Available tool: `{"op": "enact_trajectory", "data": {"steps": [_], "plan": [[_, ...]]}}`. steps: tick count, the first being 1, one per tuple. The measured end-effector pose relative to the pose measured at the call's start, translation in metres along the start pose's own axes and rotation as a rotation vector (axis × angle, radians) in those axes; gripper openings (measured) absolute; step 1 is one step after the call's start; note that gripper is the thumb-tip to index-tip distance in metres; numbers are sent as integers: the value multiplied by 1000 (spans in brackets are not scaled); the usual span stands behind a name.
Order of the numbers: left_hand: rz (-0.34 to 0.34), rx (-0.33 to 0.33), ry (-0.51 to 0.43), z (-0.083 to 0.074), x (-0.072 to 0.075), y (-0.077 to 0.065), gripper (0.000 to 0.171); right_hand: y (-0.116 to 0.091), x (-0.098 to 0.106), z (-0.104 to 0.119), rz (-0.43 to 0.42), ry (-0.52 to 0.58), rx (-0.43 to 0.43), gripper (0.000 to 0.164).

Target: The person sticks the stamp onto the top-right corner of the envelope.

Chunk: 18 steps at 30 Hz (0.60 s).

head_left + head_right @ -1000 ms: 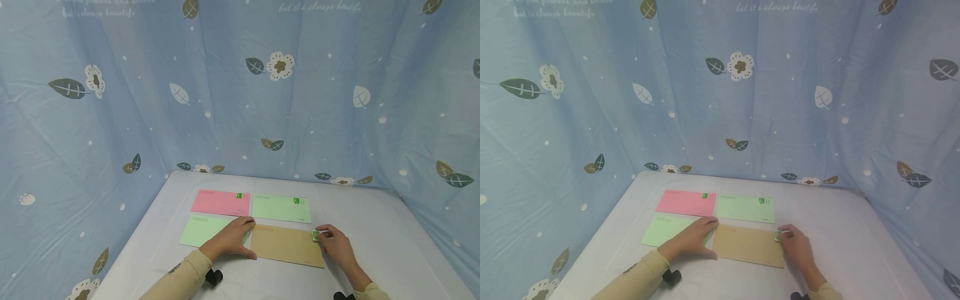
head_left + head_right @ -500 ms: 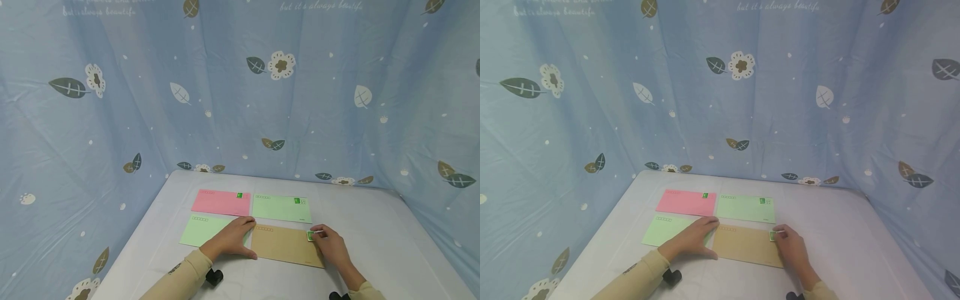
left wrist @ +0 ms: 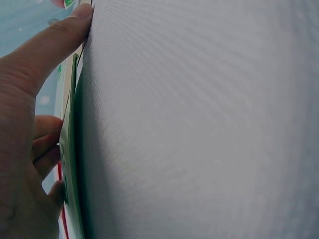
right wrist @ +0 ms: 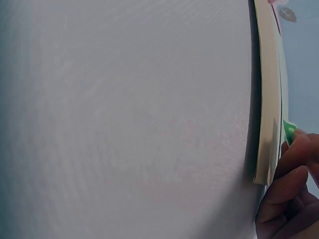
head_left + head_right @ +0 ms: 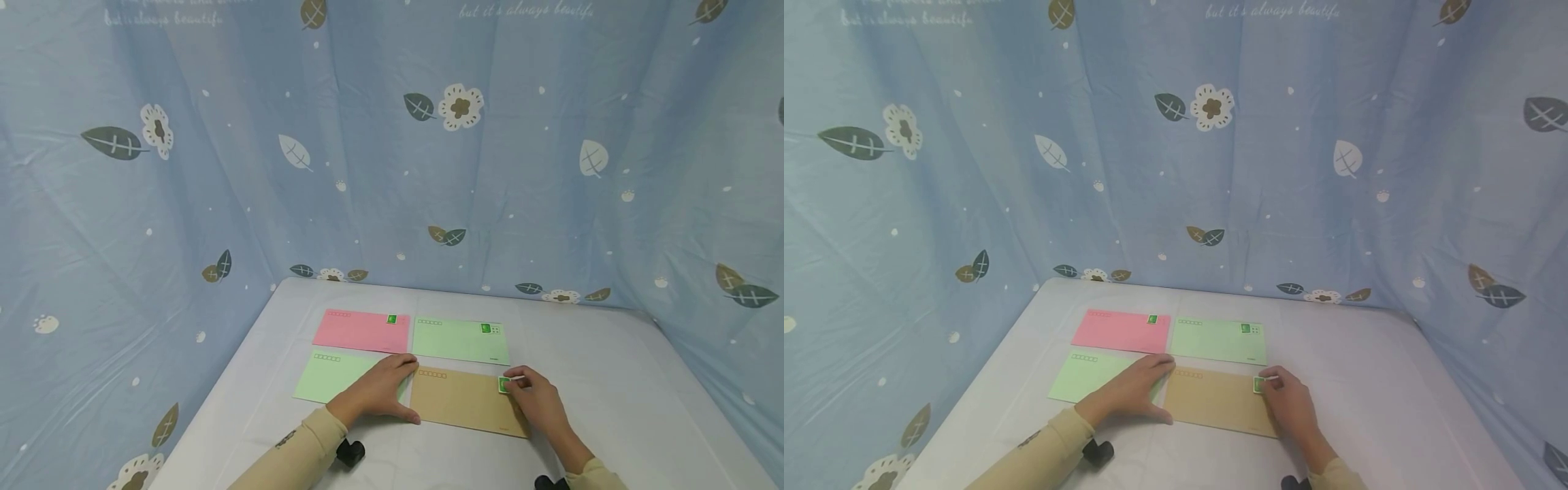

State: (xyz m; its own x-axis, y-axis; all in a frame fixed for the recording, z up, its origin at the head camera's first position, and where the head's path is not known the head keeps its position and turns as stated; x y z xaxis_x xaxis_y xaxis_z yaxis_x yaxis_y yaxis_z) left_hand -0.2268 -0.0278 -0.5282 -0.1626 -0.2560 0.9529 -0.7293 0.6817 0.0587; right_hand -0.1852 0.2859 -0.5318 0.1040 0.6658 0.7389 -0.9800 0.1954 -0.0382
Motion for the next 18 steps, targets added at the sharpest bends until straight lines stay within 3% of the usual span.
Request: {"op": "enact_trajectory", "data": {"steps": [11,18], "plan": [[-4,0,-12,2,-2,0,111,1,-3,3,-3,-3,17,19],[-3,2,-14,1,-1,0,112,2,-5,6,-1,-64,20,18]]}}
Point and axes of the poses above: each hand's wrist, its own y-axis towards the middle knuckle, its own x-axis out of the back of the hand, z = x × y, the point moved 3 cm from there along y, towards the middle knuckle, and after that the axes turned 3 degrees about -y, right-handed, at the moved point
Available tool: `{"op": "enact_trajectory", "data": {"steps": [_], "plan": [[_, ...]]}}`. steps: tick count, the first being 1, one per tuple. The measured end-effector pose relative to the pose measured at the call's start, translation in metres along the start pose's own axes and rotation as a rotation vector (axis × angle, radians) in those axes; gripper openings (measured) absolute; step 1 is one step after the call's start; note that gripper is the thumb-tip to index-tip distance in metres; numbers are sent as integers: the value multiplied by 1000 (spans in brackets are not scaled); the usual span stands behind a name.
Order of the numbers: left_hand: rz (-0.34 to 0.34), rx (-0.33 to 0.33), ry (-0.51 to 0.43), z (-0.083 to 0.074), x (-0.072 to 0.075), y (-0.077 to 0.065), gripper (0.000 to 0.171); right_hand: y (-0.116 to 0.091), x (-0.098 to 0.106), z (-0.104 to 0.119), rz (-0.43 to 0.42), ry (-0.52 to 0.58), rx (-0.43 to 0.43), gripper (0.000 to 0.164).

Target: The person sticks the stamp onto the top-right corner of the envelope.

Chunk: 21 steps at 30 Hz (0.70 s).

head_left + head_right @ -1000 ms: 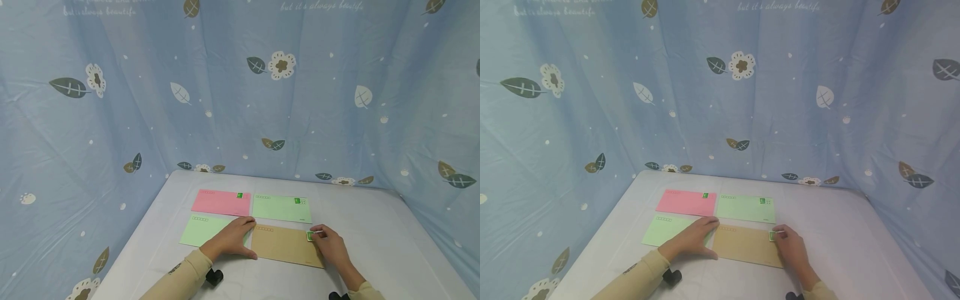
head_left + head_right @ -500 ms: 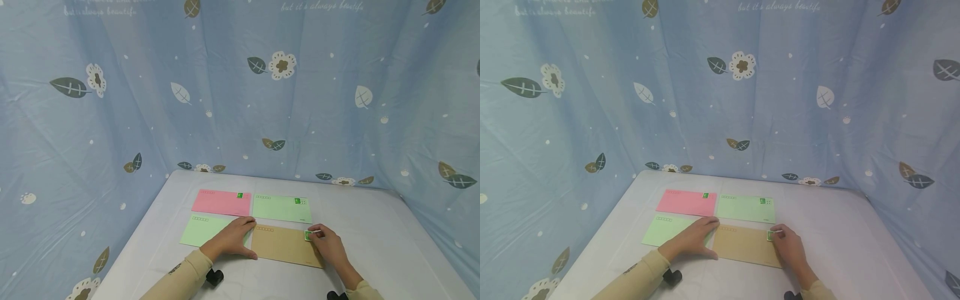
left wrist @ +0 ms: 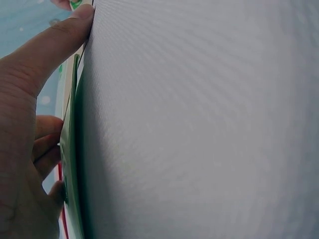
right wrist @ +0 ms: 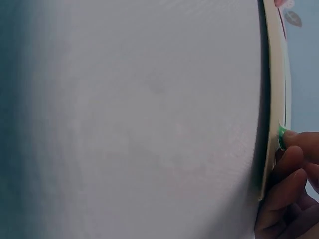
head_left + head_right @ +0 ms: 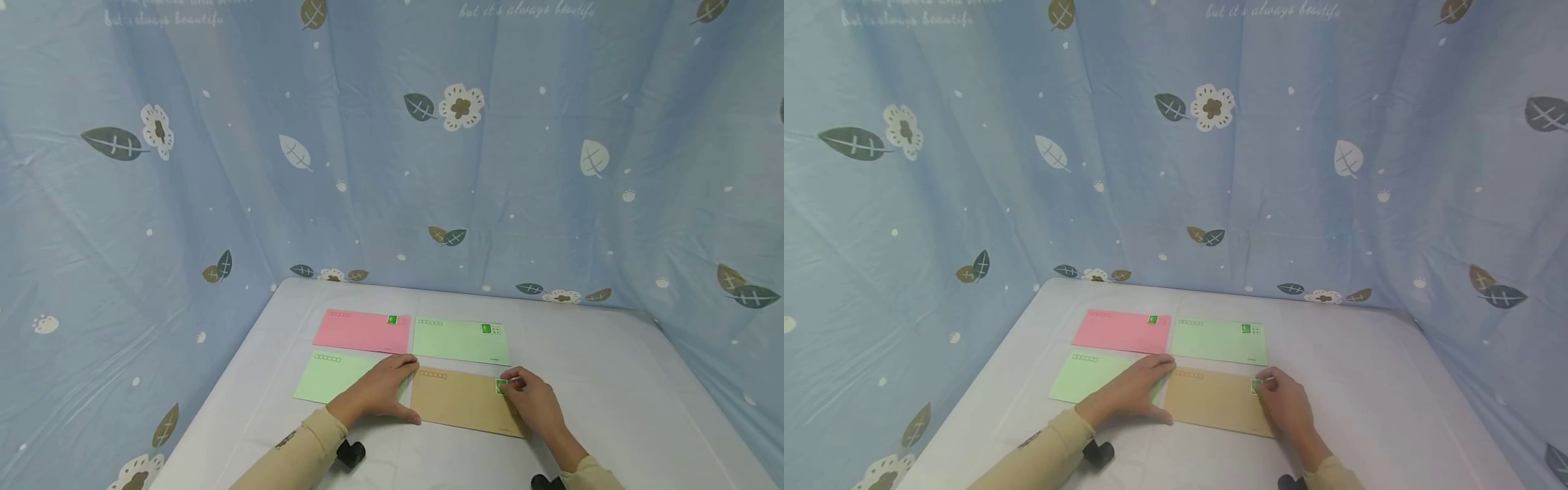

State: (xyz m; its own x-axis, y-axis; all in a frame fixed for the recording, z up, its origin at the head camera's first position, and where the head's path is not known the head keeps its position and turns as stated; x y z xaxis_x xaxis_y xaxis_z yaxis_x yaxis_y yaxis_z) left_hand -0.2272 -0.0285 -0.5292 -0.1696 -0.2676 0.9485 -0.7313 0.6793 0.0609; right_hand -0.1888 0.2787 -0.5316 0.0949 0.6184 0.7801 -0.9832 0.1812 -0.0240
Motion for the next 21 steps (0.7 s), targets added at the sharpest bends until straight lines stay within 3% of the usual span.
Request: {"op": "enact_trajectory", "data": {"steps": [11,21], "plan": [[-10,-7,4,-1,2,0,112,-1,0,5,-25,-56,46,17],[2,-10,17,-1,1,1,113,-2,2,5,-24,-47,12,20]]}}
Point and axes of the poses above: each hand's wrist, its own y-axis towards the middle knuckle, its own x-axis out of the back of the hand, z = x × y, the point moved 3 cm from there along y, towards the middle knuckle, and after that the axes turned 3 degrees about -y, right-handed, at the moved point
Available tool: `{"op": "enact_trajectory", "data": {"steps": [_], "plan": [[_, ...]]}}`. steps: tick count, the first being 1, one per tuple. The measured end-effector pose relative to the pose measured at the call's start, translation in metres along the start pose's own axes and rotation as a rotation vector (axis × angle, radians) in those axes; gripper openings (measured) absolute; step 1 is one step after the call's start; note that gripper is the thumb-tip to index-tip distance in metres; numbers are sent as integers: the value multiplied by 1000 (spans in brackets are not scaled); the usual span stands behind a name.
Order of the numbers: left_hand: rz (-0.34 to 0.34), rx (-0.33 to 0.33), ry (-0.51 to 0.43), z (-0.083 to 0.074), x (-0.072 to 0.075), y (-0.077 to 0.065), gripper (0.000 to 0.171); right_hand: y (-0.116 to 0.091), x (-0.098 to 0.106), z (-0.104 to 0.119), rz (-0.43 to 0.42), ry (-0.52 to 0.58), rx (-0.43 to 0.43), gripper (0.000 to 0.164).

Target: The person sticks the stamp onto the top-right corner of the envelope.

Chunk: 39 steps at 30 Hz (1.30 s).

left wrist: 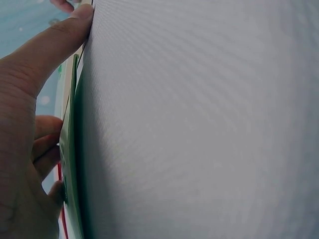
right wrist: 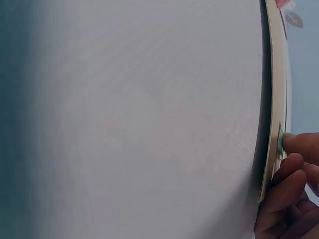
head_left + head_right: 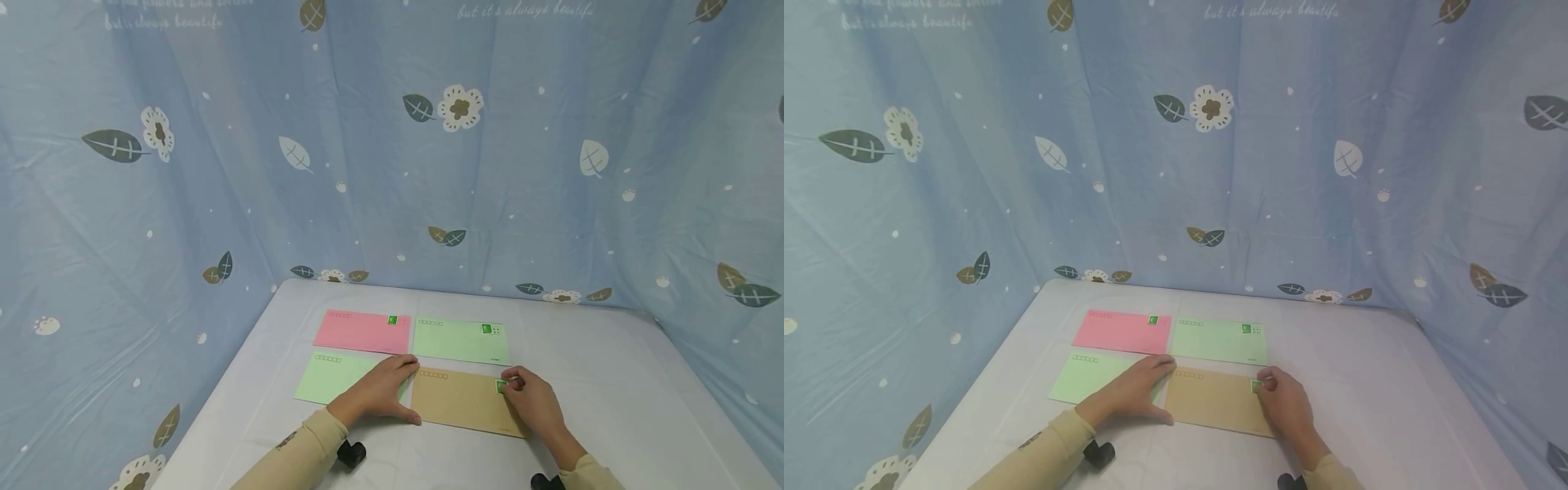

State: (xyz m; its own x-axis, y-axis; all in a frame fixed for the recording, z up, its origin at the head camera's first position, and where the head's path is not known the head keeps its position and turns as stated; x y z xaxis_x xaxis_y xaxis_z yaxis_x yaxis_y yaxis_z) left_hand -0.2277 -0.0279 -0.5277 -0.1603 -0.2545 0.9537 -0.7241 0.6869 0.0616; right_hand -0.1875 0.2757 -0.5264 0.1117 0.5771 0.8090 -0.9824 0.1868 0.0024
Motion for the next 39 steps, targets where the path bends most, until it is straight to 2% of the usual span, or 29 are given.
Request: {"op": "enact_trajectory", "data": {"steps": [5,9,18,25,34,39], "plan": [[4,1,0,-1,-1,0,113,-2,8,0,-40,-8,-16,20],[-2,2,2,-1,-1,0,112,-4,13,-1,-54,-5,4,21],[-6,7,6,0,-1,0,113,-5,5,-6,51,26,38,29],[-3,3,2,-2,2,0,113,-5,1,-10,43,-26,90,25],[-8,-7,-2,-3,2,-1,112,-6,1,-3,26,-123,132,21],[-10,-6,-6,-2,3,-1,112,-5,1,-1,19,-139,151,21]]}}
Point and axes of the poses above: each hand's wrist, its own y-axis towards the middle knuckle, its own x-axis out of the back of the hand, z = x × y, the point moved 3 cm from there along y, towards the middle knuckle, and after that the axes turned 3 degrees about -y, right-handed, at the moved point
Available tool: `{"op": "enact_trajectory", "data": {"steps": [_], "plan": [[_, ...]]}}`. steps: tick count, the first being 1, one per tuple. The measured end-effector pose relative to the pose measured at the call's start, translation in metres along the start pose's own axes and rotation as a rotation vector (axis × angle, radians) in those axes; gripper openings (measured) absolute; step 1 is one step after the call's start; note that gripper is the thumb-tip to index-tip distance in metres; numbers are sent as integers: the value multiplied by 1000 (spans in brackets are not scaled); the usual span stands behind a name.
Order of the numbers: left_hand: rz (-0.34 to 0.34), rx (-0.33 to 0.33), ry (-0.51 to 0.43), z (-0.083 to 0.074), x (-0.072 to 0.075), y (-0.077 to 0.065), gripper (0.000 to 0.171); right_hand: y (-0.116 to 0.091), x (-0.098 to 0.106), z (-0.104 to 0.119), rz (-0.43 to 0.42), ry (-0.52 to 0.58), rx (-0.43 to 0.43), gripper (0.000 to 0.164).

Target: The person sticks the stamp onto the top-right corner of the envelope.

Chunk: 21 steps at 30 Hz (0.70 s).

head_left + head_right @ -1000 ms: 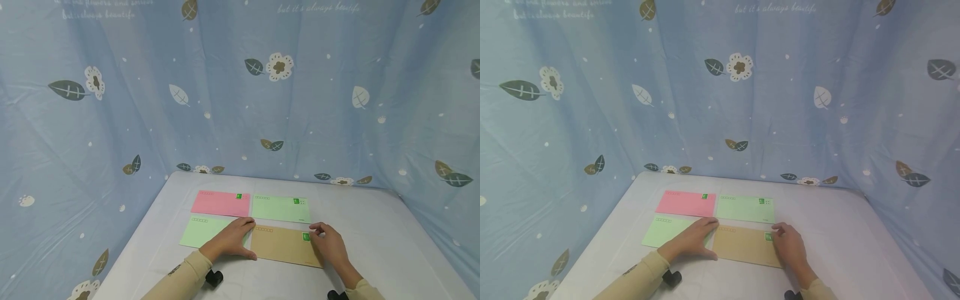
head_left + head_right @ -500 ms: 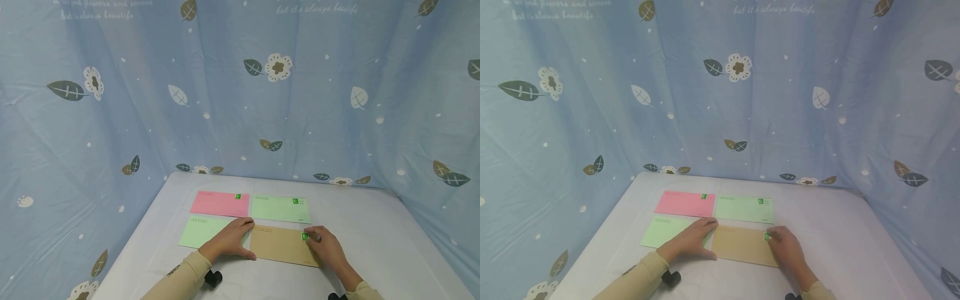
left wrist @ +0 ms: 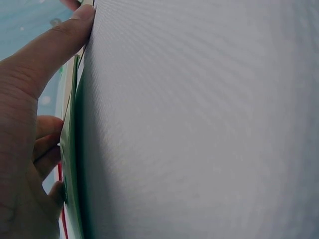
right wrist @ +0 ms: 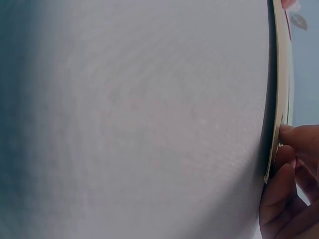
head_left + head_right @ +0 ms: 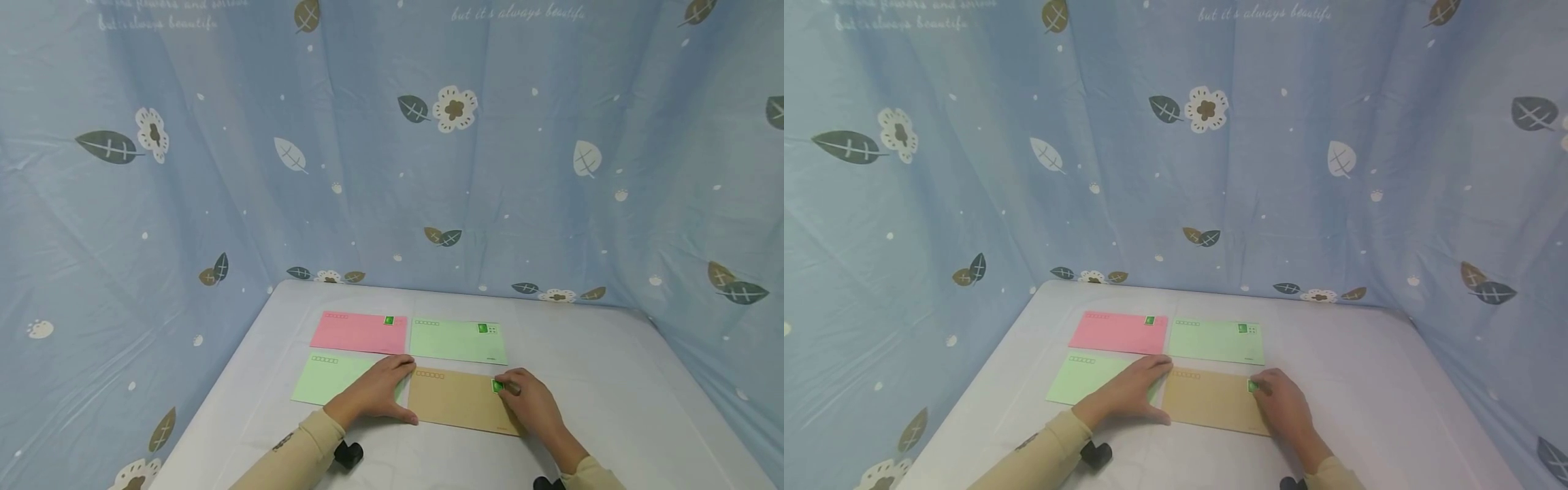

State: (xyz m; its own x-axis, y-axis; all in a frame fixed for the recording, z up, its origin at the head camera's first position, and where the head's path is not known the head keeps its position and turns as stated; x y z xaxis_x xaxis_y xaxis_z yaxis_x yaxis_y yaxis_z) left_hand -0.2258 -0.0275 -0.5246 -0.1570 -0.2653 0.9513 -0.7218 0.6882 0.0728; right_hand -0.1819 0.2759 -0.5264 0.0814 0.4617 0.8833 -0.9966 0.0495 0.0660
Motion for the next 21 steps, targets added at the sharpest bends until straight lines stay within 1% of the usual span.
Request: {"op": "enact_trajectory", "data": {"steps": [9,21], "plan": [[11,10,-13,0,-1,0,111,0,-1,0,2,6,-1,21],[4,4,2,-1,0,1,112,2,-2,-1,-3,3,10,22]]}}
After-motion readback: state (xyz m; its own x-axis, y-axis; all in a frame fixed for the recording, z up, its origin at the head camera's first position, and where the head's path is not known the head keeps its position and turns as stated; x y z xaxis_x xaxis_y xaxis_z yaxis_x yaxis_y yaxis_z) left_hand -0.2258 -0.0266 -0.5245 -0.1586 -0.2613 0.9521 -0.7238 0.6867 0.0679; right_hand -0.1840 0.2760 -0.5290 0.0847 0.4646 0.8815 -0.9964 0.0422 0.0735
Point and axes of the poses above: each hand's wrist, its own y-axis towards the middle knuckle, its own x-axis out of the back of the hand, z = x × y, the point moved 3 cm from there along y, towards the middle knuckle, and after that the axes turned 3 degrees about -y, right-handed, at the moved point
